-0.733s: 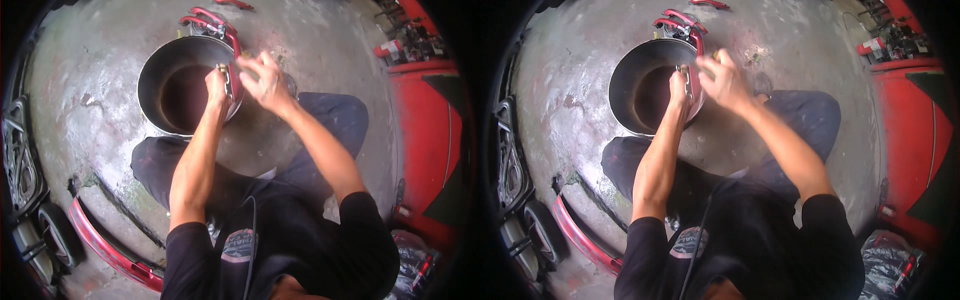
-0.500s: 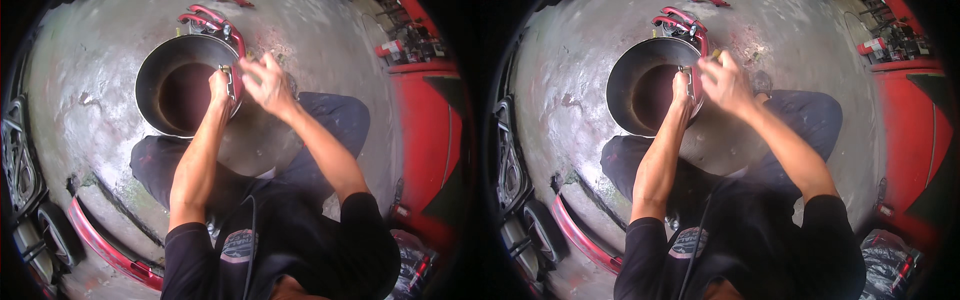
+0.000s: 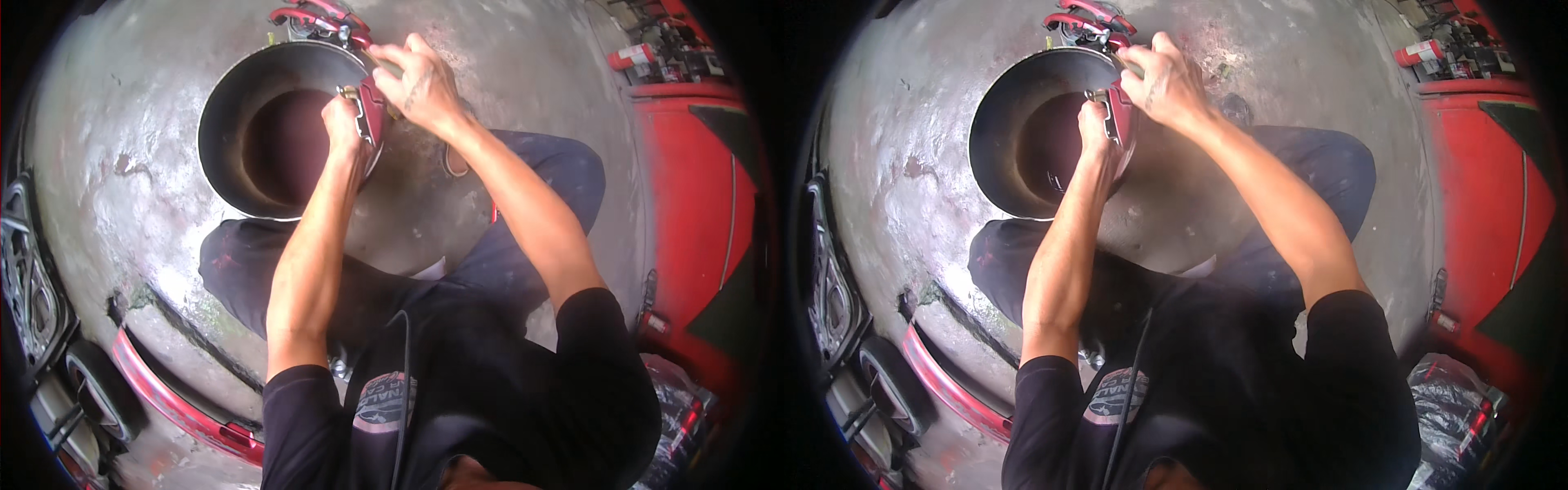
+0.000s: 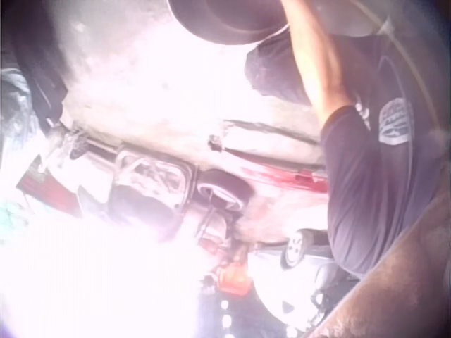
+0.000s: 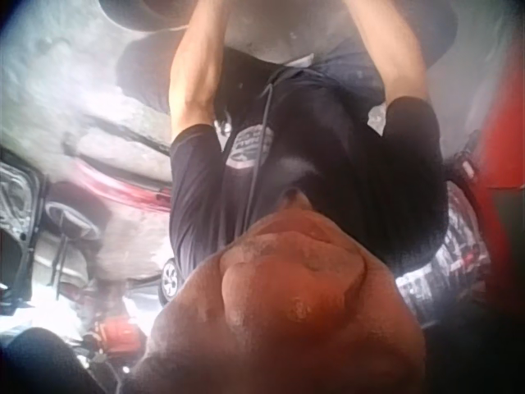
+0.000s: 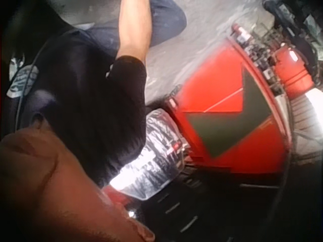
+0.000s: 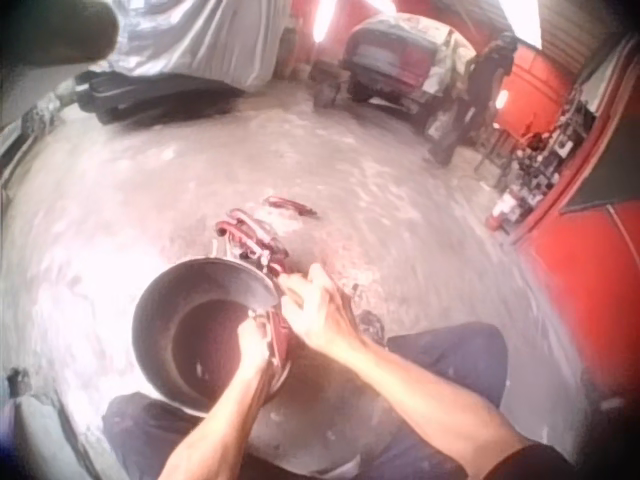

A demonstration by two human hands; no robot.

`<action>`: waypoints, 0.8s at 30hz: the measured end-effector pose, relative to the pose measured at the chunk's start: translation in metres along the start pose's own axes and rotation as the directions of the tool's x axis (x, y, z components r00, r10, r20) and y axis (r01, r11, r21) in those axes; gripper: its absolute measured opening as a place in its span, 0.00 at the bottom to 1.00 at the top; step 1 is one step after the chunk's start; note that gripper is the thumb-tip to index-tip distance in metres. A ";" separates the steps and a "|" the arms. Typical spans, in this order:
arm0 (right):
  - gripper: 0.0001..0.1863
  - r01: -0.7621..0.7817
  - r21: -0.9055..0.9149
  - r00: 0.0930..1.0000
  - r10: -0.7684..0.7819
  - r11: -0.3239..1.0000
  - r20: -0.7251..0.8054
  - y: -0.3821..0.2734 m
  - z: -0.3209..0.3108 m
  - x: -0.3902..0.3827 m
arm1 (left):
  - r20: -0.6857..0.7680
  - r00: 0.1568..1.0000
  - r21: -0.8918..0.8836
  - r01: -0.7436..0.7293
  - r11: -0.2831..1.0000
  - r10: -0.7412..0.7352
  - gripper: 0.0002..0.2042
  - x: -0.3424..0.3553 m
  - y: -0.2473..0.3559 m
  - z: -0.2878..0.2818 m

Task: The person sits on the floor of a workshop and sands a red plastic car part using a sanding block. They repeatedly dip the sanding block into a bucket of water and rub it against the surface of the part to smooth it.

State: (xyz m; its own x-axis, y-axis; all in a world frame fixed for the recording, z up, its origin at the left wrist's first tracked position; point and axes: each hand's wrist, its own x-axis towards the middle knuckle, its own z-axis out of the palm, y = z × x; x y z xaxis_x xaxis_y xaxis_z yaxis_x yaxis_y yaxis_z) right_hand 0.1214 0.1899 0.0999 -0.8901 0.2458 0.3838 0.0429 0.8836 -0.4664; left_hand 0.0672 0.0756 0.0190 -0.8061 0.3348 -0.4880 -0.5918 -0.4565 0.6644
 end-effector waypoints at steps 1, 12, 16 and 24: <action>0.17 0.014 -0.021 1.000 -0.014 1.000 -0.011 -0.003 -0.001 -0.010 | -0.029 1.000 0.072 -0.007 0.997 0.009 0.09 0.002 -0.005 -0.002; 0.21 -0.071 -0.093 0.997 0.072 0.993 0.012 -0.001 -0.016 -0.004 | 0.081 0.971 0.276 -0.238 0.931 0.224 0.09 -0.010 0.003 0.003; 0.21 0.005 -0.032 1.000 -0.006 0.999 -0.027 -0.025 -0.021 -0.028 | 0.135 0.989 -0.302 0.092 0.949 -0.053 0.10 0.005 -0.002 -0.001; 0.20 0.176 -0.170 0.984 -0.175 0.970 0.024 -0.050 -0.009 -0.049 | 0.108 0.986 -0.296 0.152 0.943 -0.125 0.09 -0.011 0.008 0.002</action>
State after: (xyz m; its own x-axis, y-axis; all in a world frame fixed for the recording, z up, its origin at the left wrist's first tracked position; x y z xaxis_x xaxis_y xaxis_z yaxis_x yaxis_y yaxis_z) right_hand 0.1667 0.1374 0.1115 -0.8945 0.0782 0.4402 -0.0378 0.9678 -0.2488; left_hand 0.0712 0.0700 0.0303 -0.7210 0.4762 -0.5034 -0.6806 -0.6233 0.3851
